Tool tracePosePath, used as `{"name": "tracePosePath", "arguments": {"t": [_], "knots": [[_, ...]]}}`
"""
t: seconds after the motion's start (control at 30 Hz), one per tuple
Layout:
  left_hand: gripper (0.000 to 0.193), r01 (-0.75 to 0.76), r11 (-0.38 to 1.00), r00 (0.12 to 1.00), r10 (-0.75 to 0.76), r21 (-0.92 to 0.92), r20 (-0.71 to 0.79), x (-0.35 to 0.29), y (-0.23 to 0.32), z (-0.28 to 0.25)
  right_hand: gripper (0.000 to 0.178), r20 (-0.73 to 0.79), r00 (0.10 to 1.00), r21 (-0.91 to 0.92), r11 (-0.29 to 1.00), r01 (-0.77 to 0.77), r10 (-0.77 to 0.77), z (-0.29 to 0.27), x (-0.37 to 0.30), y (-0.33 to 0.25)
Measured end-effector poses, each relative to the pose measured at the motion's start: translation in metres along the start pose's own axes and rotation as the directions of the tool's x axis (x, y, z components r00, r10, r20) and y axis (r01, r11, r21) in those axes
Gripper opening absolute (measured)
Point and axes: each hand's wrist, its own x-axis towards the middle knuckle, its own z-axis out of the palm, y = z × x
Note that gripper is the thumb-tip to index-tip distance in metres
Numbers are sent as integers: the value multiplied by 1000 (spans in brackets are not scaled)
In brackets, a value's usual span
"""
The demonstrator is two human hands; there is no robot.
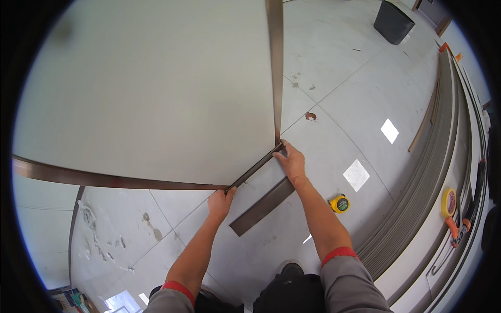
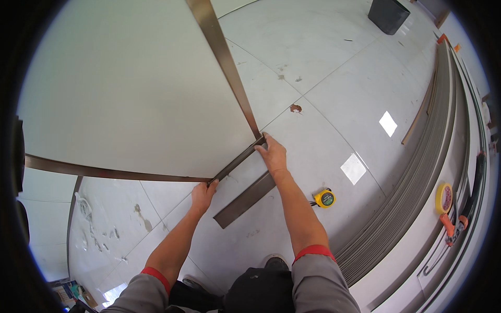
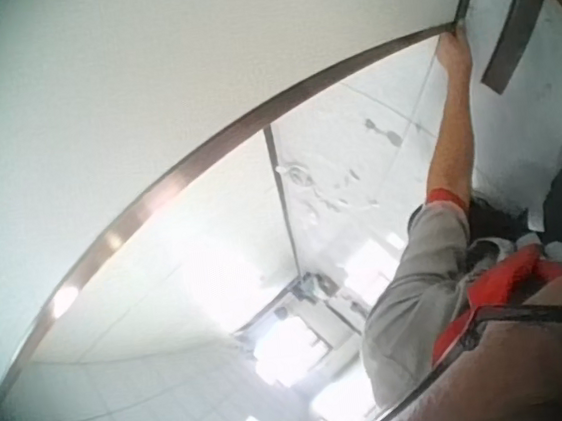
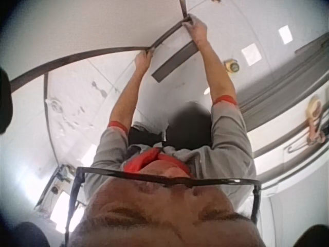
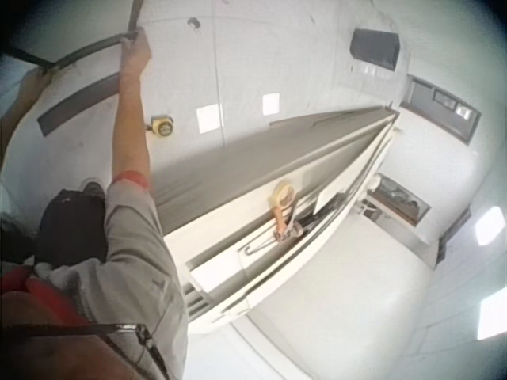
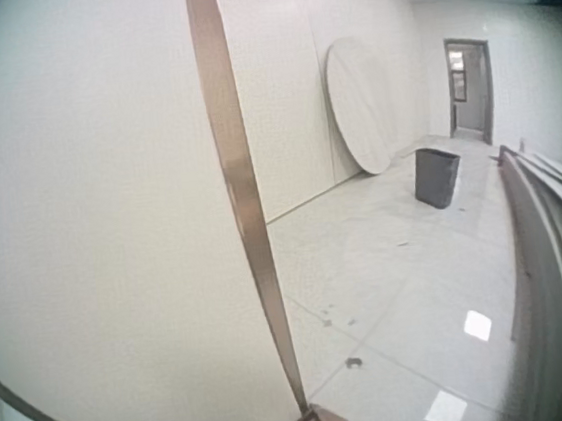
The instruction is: The person installs a metal trim piece along the bottom edge of a white cabinet door. They position the trim, align it with the door edge, and secure it in place by hand while kneeling on the floor.
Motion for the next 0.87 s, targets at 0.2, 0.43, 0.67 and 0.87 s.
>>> {"name": "tracePosePath", "arguments": {"t": [0.2, 0.43, 0.67, 0.87], "knots": [[52, 29, 1000, 999, -28, -9, 40, -3, -4, 1, 53, 5, 999, 22, 998, -50, 50, 3, -8, -6], [53, 44, 995, 998, -49, 92, 48, 2, -11, 6, 51, -90, 991, 35, 994, 102, -98, 15, -8, 7], [45, 9, 992, 993, 7, -127, 119, -2, -11, -9, 47, 48, 999, -49, 999, 13, -11, 5, -6, -6], [38, 9, 986, 982, 23, -168, 186, 6, -19, -6, 55, -8, 997, 25, 997, 73, -73, 14, -7, 12]]}}
